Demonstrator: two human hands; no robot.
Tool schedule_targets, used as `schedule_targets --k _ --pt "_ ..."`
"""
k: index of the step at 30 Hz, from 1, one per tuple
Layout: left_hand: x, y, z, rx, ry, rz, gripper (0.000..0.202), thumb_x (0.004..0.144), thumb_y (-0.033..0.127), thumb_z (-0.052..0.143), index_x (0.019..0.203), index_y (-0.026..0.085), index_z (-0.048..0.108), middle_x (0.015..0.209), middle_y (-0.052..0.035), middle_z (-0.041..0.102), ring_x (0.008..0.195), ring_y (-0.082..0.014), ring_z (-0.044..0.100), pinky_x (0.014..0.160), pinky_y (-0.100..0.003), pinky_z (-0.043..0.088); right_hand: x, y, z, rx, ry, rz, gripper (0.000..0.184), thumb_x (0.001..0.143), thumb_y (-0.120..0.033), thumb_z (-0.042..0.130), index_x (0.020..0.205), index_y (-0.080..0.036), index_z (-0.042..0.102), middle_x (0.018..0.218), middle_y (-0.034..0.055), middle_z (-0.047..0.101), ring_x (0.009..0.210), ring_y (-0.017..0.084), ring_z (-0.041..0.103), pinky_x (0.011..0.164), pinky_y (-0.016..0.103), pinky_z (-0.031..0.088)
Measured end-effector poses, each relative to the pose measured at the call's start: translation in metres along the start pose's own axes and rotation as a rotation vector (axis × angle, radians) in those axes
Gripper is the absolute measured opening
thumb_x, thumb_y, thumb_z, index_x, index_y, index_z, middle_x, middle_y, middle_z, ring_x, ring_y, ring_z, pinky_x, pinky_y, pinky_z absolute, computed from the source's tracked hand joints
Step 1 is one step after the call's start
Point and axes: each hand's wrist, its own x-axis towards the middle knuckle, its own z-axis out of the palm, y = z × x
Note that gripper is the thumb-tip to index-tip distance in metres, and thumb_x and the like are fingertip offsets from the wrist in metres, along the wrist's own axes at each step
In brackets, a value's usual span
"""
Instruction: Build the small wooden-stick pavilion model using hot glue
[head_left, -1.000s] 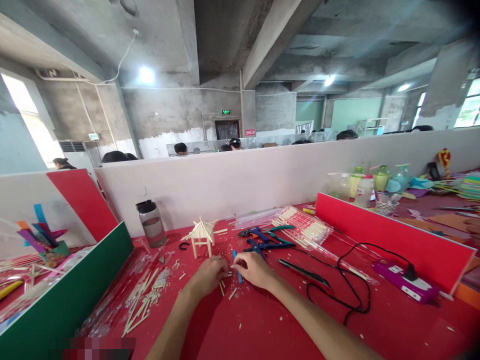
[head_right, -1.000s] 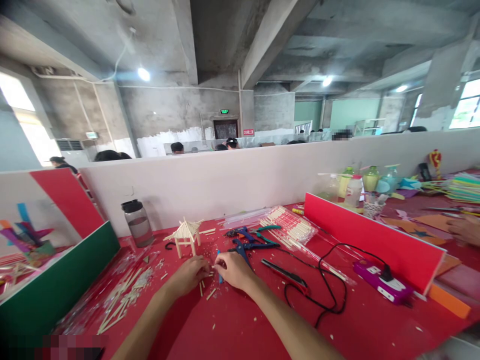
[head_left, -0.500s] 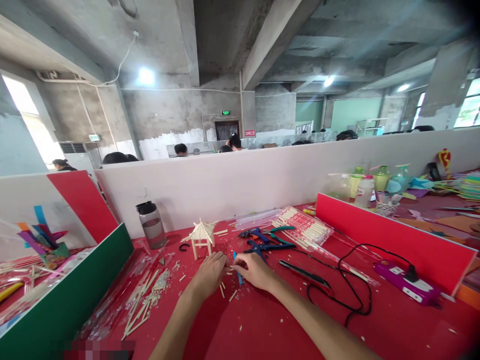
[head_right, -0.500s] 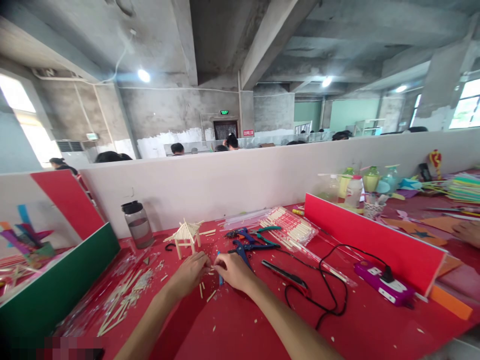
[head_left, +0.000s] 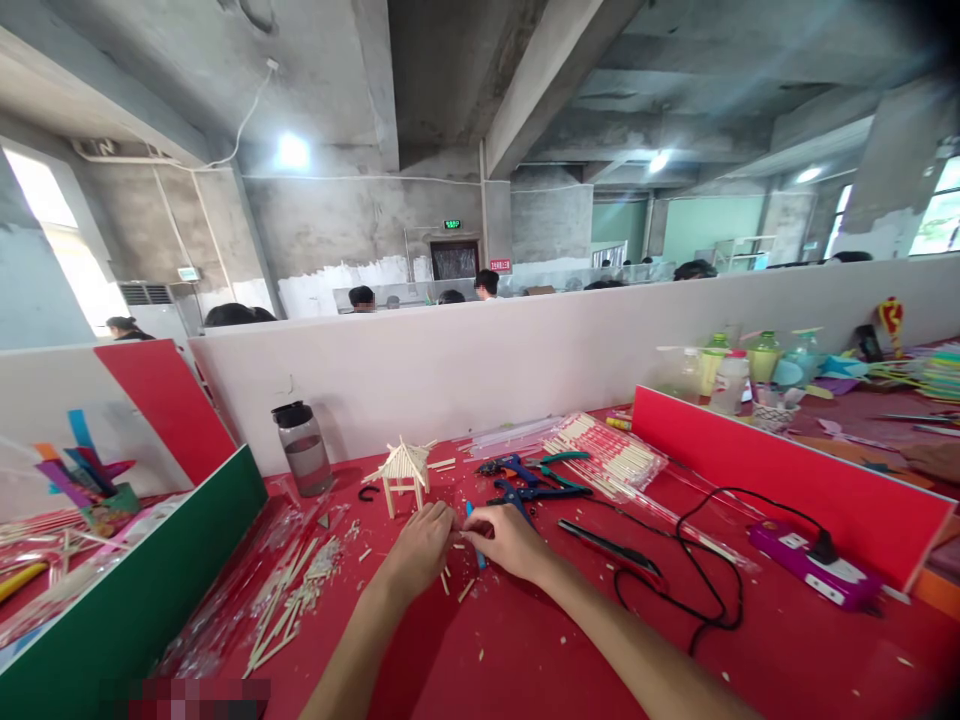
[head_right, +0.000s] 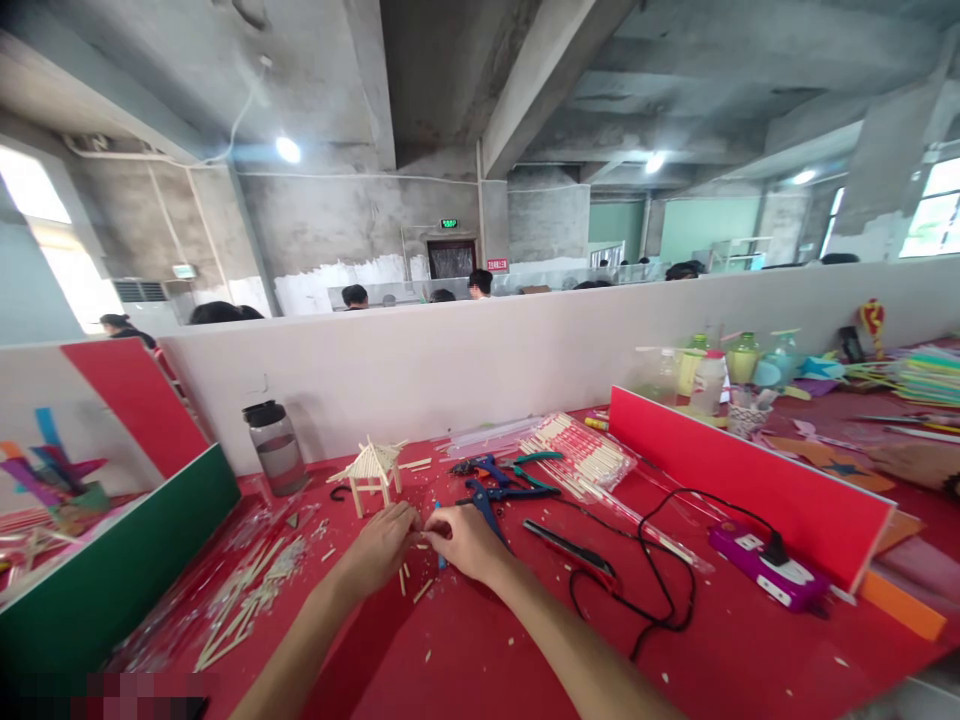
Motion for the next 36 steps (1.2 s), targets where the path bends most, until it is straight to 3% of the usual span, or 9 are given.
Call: schedule_targets --k 10,16,21,26,36 --pt "0.002 -0.002 0.004 -0.010 0.027 0.007 0.015 0.097 0.018 0.037 0.093 0.018 0.052 0.095 -0.0071 0.060 0.088 -0.0209 0.055 0.080 -0.033 0.042 -0.001 -0.004 -0.003 -0.063 -0.005 -0.001 0.014 0.087 -0.022 0.060 0.084 -0.018 0.073 0.078 0.0035 0.074 0.070 0.017 0.066 0.063 0.022 0.041" --pt "0.006 0.004 -0.002 -0.316 0.038 -0.098 0.010 0.093 0.018 0.040 0.088 0.020 0.048 0.082 -0.0019 0.061 0.075 -0.0160 0.057 0.069 -0.026 0.042 0.001 -0.003 -0.004 0.059 0.024 0.038 0.013 0.089 -0.023 0.058 0.085 -0.017 0.069 0.077 0.0034 0.071 0.069 0.017 0.065 0.064 0.022 0.044" --pt "0.008 0.012 -0.014 -0.508 0.080 -0.139 0.009 0.089 0.021 0.050 0.094 0.019 0.057 0.081 -0.0011 0.066 0.073 -0.0149 0.059 0.068 -0.023 0.043 0.002 0.003 -0.004 0.132 0.035 0.051 0.015 0.090 -0.025 0.055 0.086 -0.016 0.067 0.072 0.0021 0.068 0.064 0.015 0.062 0.062 0.023 0.045" --pt "0.007 0.013 -0.016 -0.536 0.116 -0.139 0.016 0.086 0.016 0.053 0.098 0.020 0.064 0.083 -0.0017 0.070 0.077 -0.0155 0.063 0.071 -0.023 0.043 0.002 0.004 -0.003 0.160 0.052 0.041 0.016 0.088 -0.026 0.057 0.085 -0.016 0.069 0.075 0.0028 0.069 0.068 0.017 0.063 0.065 0.024 0.047" --pt "0.007 0.018 -0.020 -0.460 0.159 -0.136 0.024 0.089 0.022 0.053 0.108 0.023 0.067 0.088 -0.0026 0.073 0.079 -0.0168 0.066 0.072 -0.024 0.045 0.005 0.008 -0.001 0.245 0.098 0.084 0.016 0.084 -0.026 0.060 0.085 -0.015 0.070 0.080 0.0052 0.071 0.075 0.019 0.065 0.069 0.026 0.049"
